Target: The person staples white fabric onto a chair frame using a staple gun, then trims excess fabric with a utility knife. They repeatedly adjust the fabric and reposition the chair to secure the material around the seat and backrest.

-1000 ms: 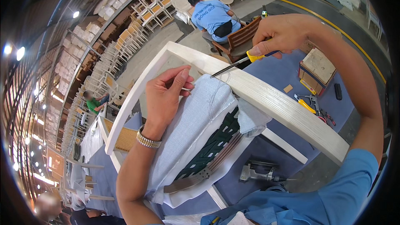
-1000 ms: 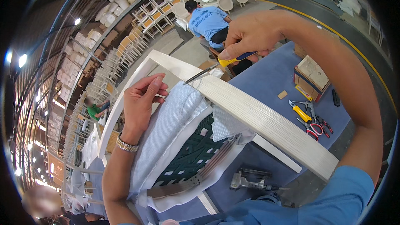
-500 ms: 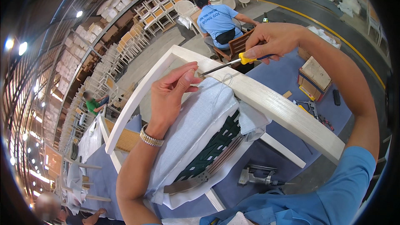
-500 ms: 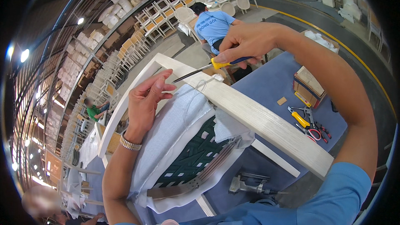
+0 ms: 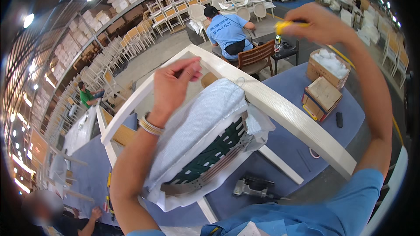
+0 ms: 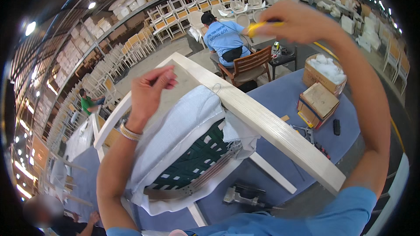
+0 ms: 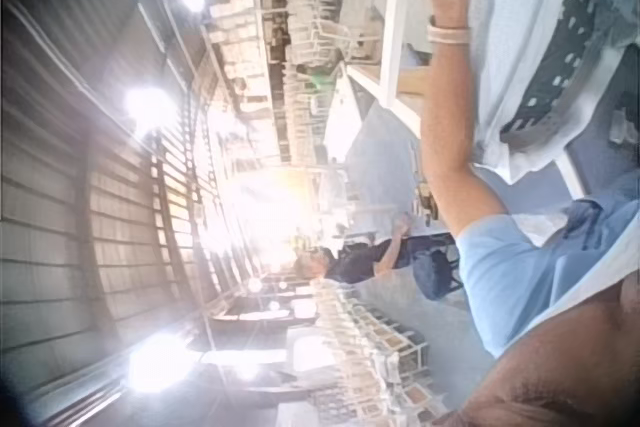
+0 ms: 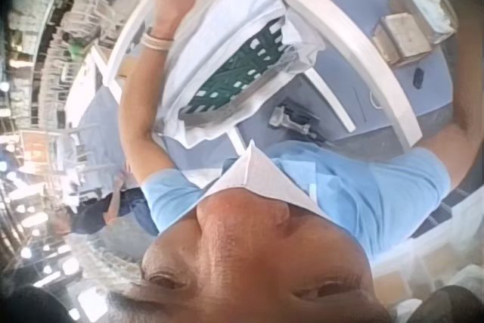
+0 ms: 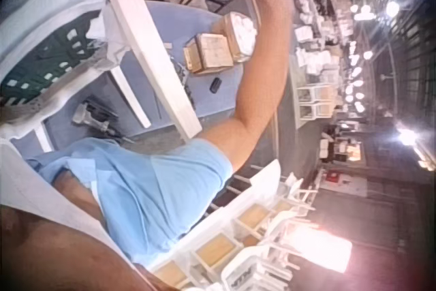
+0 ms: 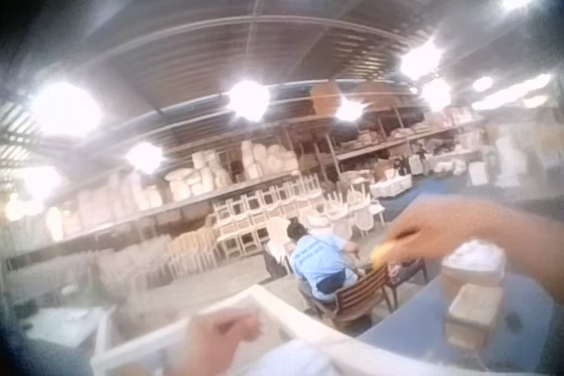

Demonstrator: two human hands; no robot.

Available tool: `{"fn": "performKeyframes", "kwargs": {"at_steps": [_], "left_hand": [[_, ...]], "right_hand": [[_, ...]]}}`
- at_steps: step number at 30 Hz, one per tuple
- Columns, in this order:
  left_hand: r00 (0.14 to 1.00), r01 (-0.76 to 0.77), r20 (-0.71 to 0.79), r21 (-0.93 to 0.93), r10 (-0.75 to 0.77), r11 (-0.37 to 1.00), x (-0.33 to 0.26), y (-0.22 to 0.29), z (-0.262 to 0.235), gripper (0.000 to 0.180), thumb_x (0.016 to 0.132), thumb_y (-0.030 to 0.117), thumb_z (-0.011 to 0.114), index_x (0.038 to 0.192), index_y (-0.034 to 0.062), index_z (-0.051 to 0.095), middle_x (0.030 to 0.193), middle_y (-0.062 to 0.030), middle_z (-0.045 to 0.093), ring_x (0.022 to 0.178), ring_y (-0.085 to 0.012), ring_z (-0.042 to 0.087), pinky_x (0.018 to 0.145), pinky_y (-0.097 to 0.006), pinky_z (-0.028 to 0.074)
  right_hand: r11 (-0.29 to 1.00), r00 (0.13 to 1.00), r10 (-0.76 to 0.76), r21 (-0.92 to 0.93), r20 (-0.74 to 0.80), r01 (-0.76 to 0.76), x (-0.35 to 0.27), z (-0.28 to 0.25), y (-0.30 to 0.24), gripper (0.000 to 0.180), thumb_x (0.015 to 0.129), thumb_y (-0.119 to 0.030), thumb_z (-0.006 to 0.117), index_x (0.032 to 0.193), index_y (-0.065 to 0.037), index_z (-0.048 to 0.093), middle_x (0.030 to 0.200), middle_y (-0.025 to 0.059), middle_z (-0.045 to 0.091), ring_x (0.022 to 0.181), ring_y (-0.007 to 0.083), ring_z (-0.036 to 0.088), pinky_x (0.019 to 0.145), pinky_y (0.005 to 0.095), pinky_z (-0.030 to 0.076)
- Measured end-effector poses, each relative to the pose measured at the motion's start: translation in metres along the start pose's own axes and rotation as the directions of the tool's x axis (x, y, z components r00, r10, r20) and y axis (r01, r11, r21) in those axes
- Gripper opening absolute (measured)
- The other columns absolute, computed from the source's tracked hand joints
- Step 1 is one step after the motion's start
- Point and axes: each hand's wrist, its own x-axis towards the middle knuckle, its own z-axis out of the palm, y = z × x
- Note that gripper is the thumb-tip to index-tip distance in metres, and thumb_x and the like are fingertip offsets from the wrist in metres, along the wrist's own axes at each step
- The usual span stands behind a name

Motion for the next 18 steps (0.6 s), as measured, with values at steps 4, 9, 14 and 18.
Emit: {"fn": "performKeyframes", "kwargs": {"at_steps": [4,9,14,18], "left_hand": [[0.981,-0.147,-0.098,0.207,0.170,0.967,-0.003,0.026,-0.043,0.022,0.096,0.010,0.068,0.114,-0.0009,0.073,0.090,-0.0062,0.075,0.078,-0.0103,0.069,0.073,-0.025,0.057],[0.967,-0.079,-0.166,0.520,0.191,0.850,-0.062,0.058,-0.101,0.026,0.099,0.019,0.065,0.119,0.0048,0.073,0.094,-0.0065,0.076,0.081,-0.0088,0.069,0.077,-0.024,0.056],[0.925,-0.097,-0.197,0.703,0.324,0.704,-0.140,0.081,-0.150,0.015,0.091,0.013,0.074,0.102,0.0042,0.079,0.075,-0.0046,0.074,0.057,-0.0078,0.060,0.054,-0.021,0.050],[0.946,0.278,-0.318,0.887,0.053,0.368,-0.248,0.105,-0.201,0.025,0.098,0.019,0.067,0.118,0.0071,0.073,0.093,-0.0060,0.076,0.078,-0.0092,0.067,0.072,-0.023,0.054]], "right_hand": [[0.979,0.972,0.193,0.098,-0.136,-0.181,-0.069,-0.038,0.048,0.033,0.103,-0.034,0.053,0.101,-0.004,0.064,0.066,-0.0012,0.053,0.052,0.0048,0.048,0.047,0.0242,0.039],[0.753,0.792,0.610,0.324,-0.022,-0.572,-0.223,0.108,0.155,0.031,0.099,-0.028,0.060,0.119,-0.005,0.066,0.071,0.0003,0.059,0.055,0.0086,0.055,0.050,0.0265,0.045],[0.445,0.649,0.723,0.561,0.234,-0.698,-0.366,0.386,0.219,0.027,0.098,-0.021,0.065,0.116,-0.001,0.066,0.087,0.0038,0.065,0.074,0.0129,0.062,0.064,0.0273,0.051],[0.504,0.619,0.767,0.435,0.172,-0.746,-0.400,0.488,0.208,0.029,0.097,-0.019,0.065,0.115,0.003,0.065,0.090,0.0057,0.066,0.078,0.0162,0.064,0.070,0.0292,0.051]]}}
